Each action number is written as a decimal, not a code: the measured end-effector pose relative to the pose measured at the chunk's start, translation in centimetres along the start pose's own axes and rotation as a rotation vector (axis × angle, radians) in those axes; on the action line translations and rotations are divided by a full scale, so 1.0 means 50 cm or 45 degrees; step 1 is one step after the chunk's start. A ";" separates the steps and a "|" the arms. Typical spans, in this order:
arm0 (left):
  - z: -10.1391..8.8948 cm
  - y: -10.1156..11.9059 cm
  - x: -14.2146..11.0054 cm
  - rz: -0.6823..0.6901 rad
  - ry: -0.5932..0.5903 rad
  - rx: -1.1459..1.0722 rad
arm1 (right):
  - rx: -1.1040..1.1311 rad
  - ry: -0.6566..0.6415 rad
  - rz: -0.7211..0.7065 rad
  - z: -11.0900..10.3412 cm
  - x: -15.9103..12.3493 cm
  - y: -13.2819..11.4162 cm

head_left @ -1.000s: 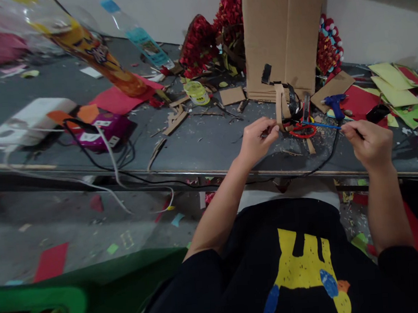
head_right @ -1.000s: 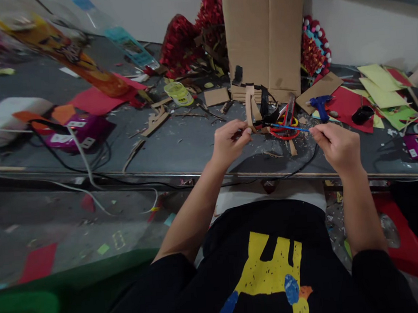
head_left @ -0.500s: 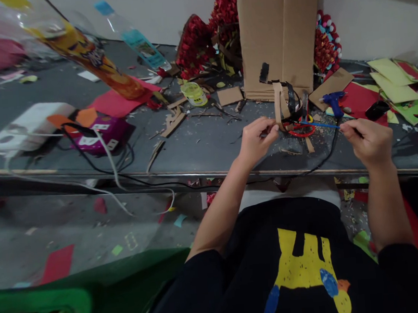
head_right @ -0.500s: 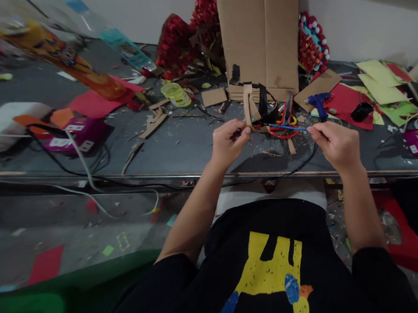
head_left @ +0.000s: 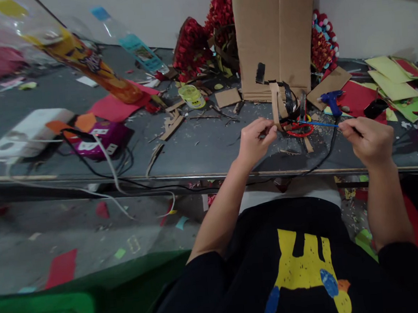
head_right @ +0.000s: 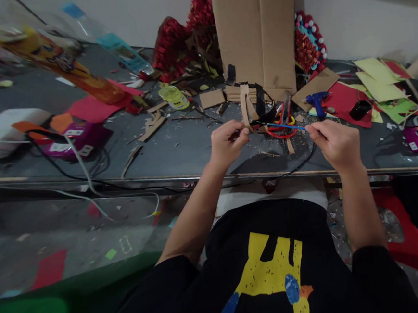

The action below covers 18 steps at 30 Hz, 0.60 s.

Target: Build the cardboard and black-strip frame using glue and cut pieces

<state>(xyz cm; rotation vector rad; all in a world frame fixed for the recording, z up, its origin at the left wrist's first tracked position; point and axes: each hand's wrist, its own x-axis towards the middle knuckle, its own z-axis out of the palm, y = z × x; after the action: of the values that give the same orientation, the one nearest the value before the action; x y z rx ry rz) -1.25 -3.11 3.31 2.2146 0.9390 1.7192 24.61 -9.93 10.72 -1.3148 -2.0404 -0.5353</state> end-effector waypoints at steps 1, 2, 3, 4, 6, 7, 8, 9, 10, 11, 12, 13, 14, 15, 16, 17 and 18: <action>0.001 0.000 0.000 0.005 0.000 0.008 | -0.024 -0.006 0.003 0.001 0.001 -0.001; 0.001 0.000 0.000 0.007 0.001 0.014 | -0.046 -0.002 0.007 0.002 0.002 -0.001; 0.001 -0.001 0.000 0.010 0.002 0.019 | -0.061 0.009 0.006 0.002 0.003 0.000; 0.001 -0.002 0.000 0.007 0.003 0.022 | -0.067 0.022 0.005 0.001 0.003 0.002; -0.001 -0.004 0.001 -0.009 -0.003 0.027 | -0.060 0.043 0.004 -0.001 0.003 0.007; -0.001 -0.005 0.001 -0.020 -0.006 0.028 | -0.055 0.048 0.001 -0.003 0.003 0.008; -0.001 -0.005 0.001 -0.027 -0.005 0.025 | -0.053 0.047 -0.002 -0.004 0.002 0.008; -0.001 -0.005 0.001 -0.030 -0.004 0.020 | -0.055 0.042 -0.007 -0.004 0.001 0.007; -0.001 -0.004 0.001 -0.031 -0.003 0.017 | -0.060 0.035 -0.014 -0.004 0.000 0.005; 0.000 -0.003 0.001 -0.027 -0.003 0.016 | -0.065 0.026 -0.025 -0.003 -0.002 0.003; 0.001 -0.001 0.002 -0.023 -0.001 0.017 | -0.070 0.015 -0.035 -0.002 -0.003 0.001; 0.002 0.000 0.002 -0.016 0.000 0.019 | -0.073 0.007 -0.040 0.000 -0.003 -0.001; 0.002 0.001 0.003 -0.010 0.002 0.021 | -0.075 0.006 -0.043 0.001 -0.003 -0.003; 0.002 0.002 0.003 -0.004 0.003 0.022 | -0.080 0.011 -0.040 0.001 -0.003 -0.004; 0.002 0.003 0.004 0.000 0.003 0.023 | -0.083 0.021 -0.035 0.001 -0.003 -0.004; 0.002 0.003 0.004 0.001 0.000 0.023 | -0.084 0.033 -0.030 0.000 -0.002 -0.003; 0.001 0.003 0.004 -0.003 -0.005 0.025 | -0.079 0.042 -0.027 -0.001 -0.001 -0.003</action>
<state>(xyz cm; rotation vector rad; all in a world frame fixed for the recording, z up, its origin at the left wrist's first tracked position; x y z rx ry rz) -1.11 -3.07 3.53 2.2272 0.9612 1.7117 24.51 -10.05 10.71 -1.3129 -2.0279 -0.6303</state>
